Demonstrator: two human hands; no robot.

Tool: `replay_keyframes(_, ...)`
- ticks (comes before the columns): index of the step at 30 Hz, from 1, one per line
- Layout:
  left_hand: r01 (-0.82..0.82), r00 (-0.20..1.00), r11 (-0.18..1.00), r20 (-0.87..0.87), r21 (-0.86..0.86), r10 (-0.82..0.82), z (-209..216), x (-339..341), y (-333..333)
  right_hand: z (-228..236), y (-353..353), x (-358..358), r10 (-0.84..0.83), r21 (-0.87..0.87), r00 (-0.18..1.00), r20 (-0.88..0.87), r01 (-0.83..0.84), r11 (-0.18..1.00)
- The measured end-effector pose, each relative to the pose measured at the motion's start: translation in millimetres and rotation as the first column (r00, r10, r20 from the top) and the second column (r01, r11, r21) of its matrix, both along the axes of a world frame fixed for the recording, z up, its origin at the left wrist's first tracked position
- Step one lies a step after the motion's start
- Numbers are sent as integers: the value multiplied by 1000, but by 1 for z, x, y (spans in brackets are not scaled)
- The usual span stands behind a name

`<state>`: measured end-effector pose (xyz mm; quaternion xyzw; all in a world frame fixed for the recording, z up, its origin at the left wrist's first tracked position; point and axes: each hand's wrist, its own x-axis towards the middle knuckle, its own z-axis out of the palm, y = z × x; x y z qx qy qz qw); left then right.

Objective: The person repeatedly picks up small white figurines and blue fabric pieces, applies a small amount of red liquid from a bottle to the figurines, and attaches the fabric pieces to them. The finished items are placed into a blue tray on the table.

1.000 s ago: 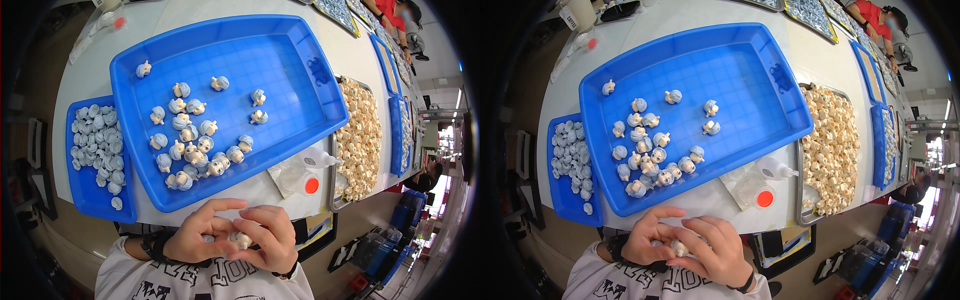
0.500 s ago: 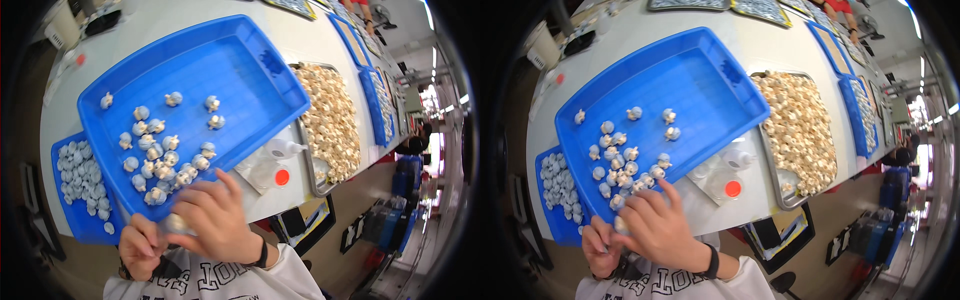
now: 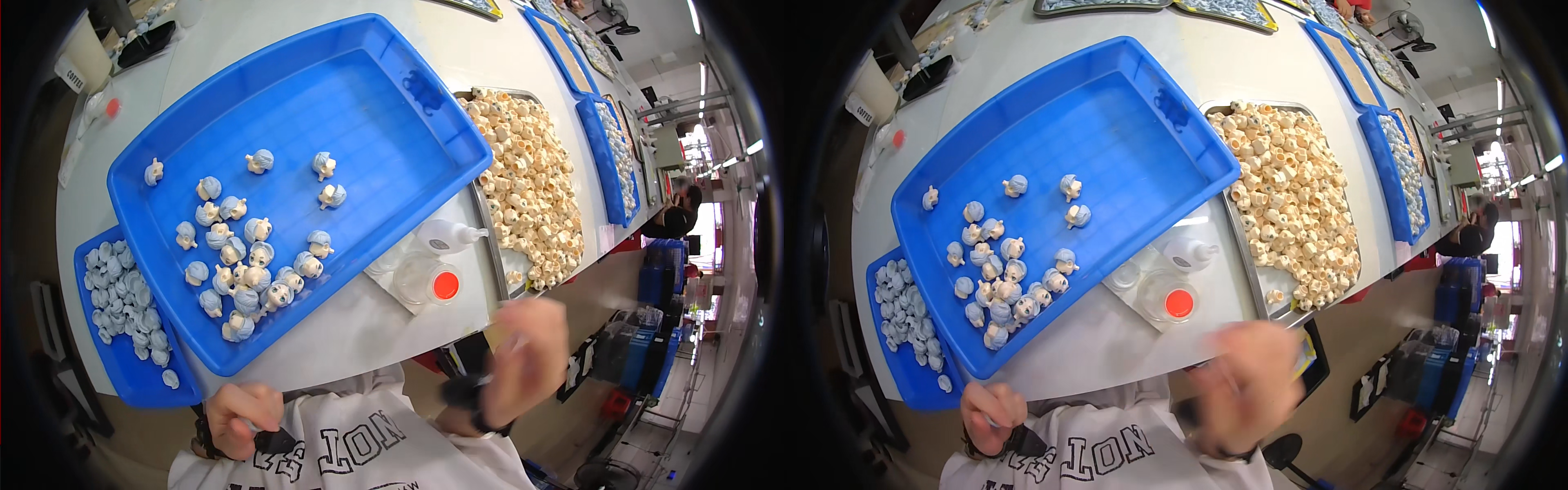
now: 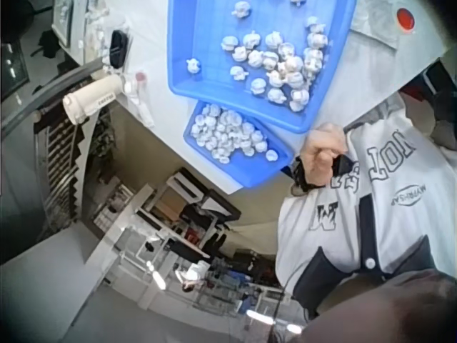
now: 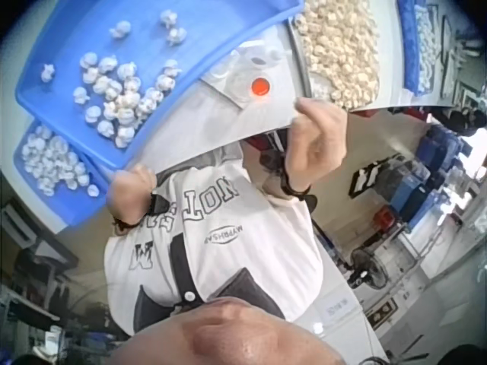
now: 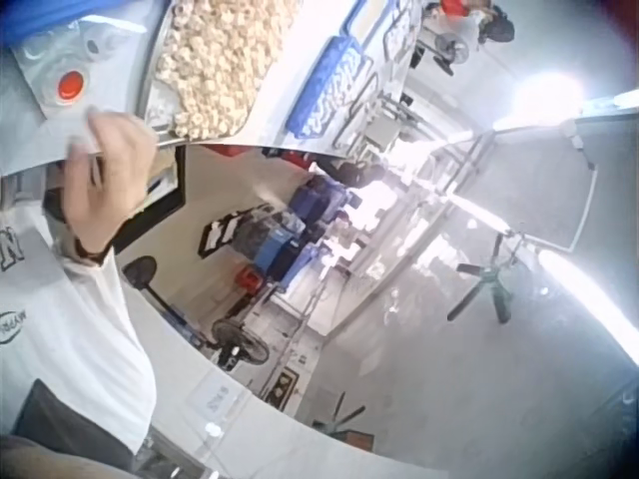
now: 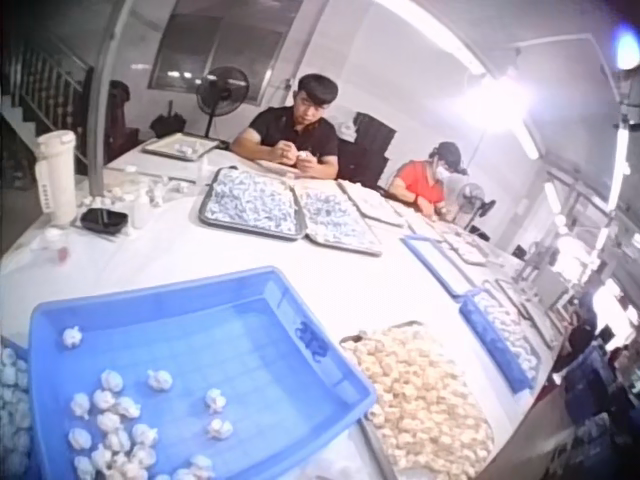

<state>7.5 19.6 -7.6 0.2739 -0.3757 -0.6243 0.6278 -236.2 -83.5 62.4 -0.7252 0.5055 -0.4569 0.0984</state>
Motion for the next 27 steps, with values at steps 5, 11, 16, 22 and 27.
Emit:
replay_keyframes(5, -30, 999, 999, -31, -14, 30, -3, -9, -6, -36, -24, -107, -232, 535, 894, -383, 420, 733)
replay_keyframes(11, 107, 975, 994, 193, 7, -106, 5, -4, -14, -59, -32, -124, -132, 632, 934, -331, 323, 705)
replay_keyframes(16, 216, 969, 960, 81, 178, -233, 14, -1, -16, -60, -34, -121, -209, 585, 936, -282, 341, 736)
replay_keyframes(22, 459, 880, 863, 26, 212, -475, 8, -3, -27, -7, 2, -44, 300, 402, 953, -38, -260, 878)
replay_keyframes(27, 504, 858, 858, 51, 101, -510, 5, -9, -26, -11, 10, 45, 872, 192, 486, 61, -863, 468)
